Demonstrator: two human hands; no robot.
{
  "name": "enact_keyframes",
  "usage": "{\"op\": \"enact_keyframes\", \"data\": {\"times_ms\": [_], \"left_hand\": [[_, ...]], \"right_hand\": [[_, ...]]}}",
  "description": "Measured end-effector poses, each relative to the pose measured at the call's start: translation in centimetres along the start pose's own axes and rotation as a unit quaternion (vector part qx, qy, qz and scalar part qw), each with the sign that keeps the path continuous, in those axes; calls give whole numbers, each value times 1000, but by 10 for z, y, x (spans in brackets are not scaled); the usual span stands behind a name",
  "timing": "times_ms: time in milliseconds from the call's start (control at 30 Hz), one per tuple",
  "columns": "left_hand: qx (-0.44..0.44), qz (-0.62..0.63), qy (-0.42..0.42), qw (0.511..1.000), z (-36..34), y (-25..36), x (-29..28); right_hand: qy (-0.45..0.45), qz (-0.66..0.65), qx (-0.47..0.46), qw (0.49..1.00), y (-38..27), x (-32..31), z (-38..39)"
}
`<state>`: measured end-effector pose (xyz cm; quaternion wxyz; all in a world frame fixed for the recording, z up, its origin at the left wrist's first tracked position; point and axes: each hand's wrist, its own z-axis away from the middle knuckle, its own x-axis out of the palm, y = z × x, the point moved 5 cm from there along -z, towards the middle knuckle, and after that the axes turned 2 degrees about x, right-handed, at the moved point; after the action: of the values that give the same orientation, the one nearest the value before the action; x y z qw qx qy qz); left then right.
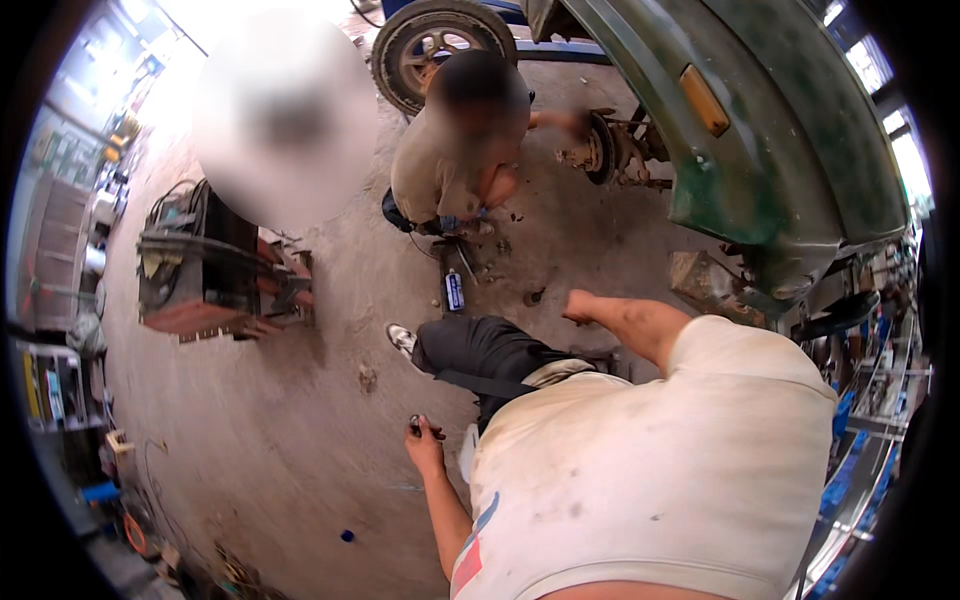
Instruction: The person uses a screwdriver to scrape the inside of a cylindrical metal part, then walks to a vehicle and hands the part to a coworker who is working on the wheel hub.
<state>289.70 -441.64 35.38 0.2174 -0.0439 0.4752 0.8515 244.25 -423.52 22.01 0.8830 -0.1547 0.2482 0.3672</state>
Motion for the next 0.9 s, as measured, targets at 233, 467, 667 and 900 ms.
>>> {"op": "enact_keyframes", "data": {"times_ms": [233,467,667,900], "left_hand": [[70,-219,-43,972,-184,105,-41],[116,-129,-149,973,-336,274,-46],[-55,-3,-251,966,-412,356,23],[-287,-21,-490,823,-433,355,139]], "right_hand": [[7,-228,66,971,-193,-116,-158],[71,-481,-146,861,-416,-290,-161],[227,-496,-196,815,-457,-359,-96],[325,-563,-57,758,-434,-381,-83]]}}
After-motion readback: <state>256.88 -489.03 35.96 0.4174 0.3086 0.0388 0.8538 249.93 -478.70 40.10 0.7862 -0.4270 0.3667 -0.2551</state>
